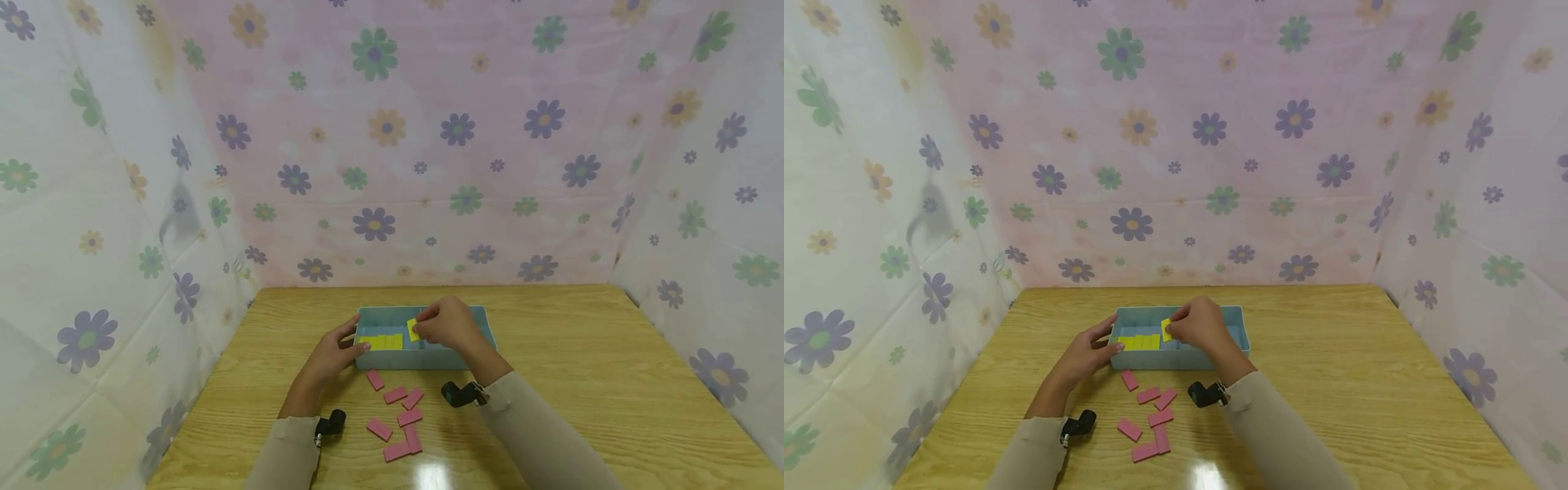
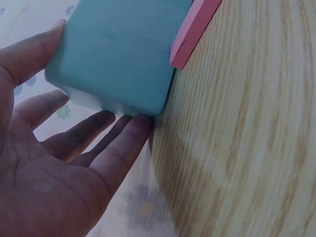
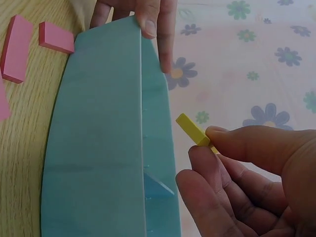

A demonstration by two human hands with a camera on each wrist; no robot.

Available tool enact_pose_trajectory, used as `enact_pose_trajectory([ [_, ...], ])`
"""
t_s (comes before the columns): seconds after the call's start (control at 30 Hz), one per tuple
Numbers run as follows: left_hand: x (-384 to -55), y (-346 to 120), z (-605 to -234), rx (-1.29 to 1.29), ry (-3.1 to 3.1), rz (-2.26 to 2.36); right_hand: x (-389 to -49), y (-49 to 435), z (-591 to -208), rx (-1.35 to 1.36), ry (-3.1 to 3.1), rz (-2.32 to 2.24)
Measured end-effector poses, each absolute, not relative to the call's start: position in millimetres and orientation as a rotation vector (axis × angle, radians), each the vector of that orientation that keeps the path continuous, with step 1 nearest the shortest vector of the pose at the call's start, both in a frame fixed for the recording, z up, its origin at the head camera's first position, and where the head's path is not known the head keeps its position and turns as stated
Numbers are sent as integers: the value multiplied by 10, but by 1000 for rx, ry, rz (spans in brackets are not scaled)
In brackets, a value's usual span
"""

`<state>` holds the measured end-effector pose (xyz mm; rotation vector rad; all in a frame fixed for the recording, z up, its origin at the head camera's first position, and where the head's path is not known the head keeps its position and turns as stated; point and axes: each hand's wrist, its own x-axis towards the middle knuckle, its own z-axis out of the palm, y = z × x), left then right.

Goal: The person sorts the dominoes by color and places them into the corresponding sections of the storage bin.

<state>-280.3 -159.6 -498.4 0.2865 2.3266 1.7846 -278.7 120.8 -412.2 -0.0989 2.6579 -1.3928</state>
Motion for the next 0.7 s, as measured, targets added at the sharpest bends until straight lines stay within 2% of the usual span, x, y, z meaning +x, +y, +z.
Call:
enact_pose_trajectory([
  [0.7, -2795, -1601, -4983, 302, 2334, 1760, -3025, 1160, -4196, 0, 2591, -1438],
])
